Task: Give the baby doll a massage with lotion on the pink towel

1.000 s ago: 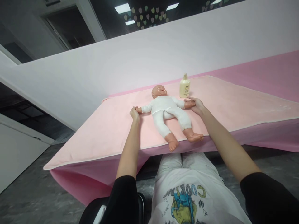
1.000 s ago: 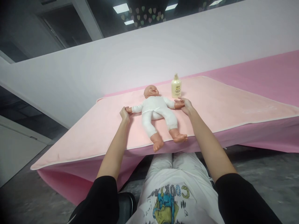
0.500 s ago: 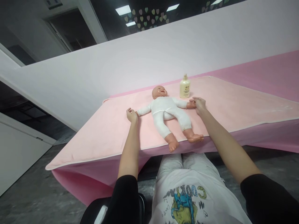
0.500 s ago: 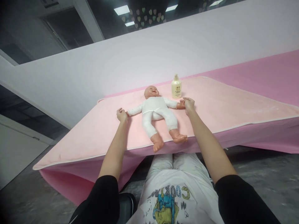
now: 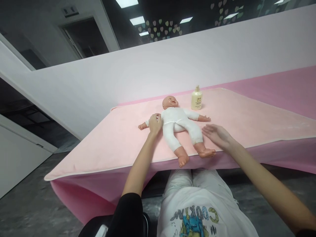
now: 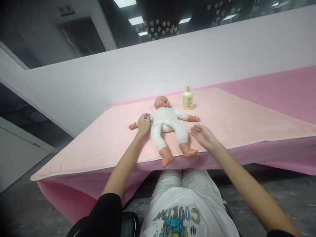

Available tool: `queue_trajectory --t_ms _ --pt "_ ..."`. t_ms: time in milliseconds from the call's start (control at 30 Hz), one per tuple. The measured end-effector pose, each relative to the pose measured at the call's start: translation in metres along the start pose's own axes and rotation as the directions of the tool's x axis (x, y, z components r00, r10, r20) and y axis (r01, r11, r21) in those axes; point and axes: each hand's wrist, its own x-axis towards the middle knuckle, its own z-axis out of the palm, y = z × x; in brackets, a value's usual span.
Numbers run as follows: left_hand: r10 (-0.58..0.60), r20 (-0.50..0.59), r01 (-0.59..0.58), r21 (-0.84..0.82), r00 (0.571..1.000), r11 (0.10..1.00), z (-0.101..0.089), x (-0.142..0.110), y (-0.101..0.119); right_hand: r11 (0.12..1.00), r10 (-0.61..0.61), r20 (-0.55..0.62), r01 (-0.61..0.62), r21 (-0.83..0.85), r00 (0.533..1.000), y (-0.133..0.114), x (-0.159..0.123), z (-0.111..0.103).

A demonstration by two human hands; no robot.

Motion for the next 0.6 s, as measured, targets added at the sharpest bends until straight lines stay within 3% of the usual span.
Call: queue_trajectory --t_ms 133,233,333,433,600 --pt "0.051 0.122 -0.043 -0.066 0.991 0.997 0.014 -0.009 0.016 0.954 0.264 0.166 -0.283 0.098 0.95 0.009 -0.036 0.006" --pt "-0.044 0.155 0.056 -0.076 0.987 0.996 0.017 -0.013 0.015 0.91 0.377 0.241 -0.406 0.082 0.894 0.01 -0.04 0.019" --pt "-0.178 0.203 0.206 -0.13 0.963 0.97 0.017 -0.013 0.009 0.908 0.389 0.252 -0.414 0.055 0.886 0.009 -0.033 0.037" --pt "-0.225 0.236 0.282 -0.247 0.945 0.927 0.019 -0.01 0.003 0.919 0.348 0.25 -0.381 0.099 0.904 0.013 -0.022 0.056" --pt "-0.264 0.3 0.374 -0.414 0.917 0.83 0.021 -0.008 -0.001 0.946 0.272 0.042 -0.275 0.169 0.961 0.033 -0.003 0.082"
